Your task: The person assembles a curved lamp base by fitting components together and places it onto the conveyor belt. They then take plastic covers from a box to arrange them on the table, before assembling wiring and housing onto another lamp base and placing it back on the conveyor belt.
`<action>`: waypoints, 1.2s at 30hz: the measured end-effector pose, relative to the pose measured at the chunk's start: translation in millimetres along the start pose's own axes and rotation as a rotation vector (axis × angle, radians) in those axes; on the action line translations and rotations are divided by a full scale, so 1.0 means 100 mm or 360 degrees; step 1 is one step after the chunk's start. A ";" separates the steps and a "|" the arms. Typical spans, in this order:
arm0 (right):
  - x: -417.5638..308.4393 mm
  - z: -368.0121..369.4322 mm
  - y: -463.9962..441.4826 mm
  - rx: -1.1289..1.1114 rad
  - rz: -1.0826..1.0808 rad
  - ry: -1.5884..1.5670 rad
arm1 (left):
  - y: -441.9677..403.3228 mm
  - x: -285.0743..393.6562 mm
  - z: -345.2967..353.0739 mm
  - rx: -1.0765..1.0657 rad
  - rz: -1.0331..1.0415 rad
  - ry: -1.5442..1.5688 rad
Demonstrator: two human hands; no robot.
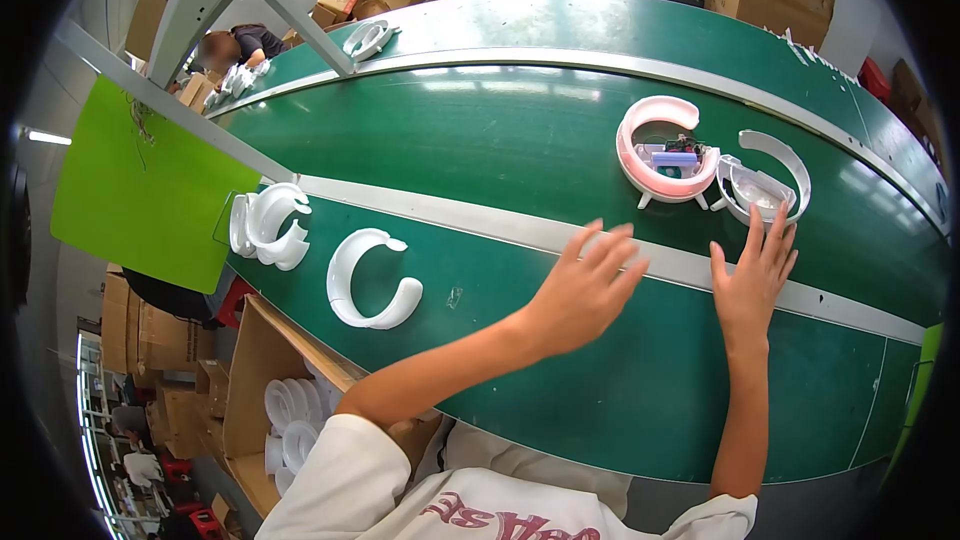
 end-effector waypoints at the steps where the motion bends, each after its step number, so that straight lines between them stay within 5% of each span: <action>1: -0.01 -0.05 0.06 -0.0062 -0.0022 0.0025 | 0.18 0.12 -0.07 -0.0174 0.0034 0.0130; 6: 0.37 0.30 0.13 -0.0063 0.0145 -0.0200 | 0.71 0.47 -0.26 -0.0383 0.0034 0.0313; 10: 0.01 -0.37 0.12 -0.0102 0.0045 0.0167 | 0.64 0.54 -0.19 -0.0304 0.0004 0.0439; 16: -1.13 -0.49 0.84 -0.0028 -0.0860 -0.1350 | 0.66 0.57 -0.09 -0.0212 0.0037 0.0427; 22: -1.01 -0.38 0.94 -0.0454 -0.0396 -0.1917 | 0.66 0.58 -0.07 -0.0247 0.0113 0.0463; 27: -0.96 -0.45 0.98 -0.0340 -0.0401 -0.2077 | 0.68 0.64 -0.01 -0.0219 0.0084 0.0364; 36: -1.01 -0.45 0.90 -0.0768 0.0148 -0.2451 | 0.82 0.50 -0.14 -0.0162 0.0044 0.0213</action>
Point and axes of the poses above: each hand's wrist, its own y-axis away from the middle knuckle, its own z-axis out of the palm, x = y × z, the point moved 5 cm from there along -y, towards the middle knuckle, and after that the axes turned 4 degrees about y, right-handed, at the moved point
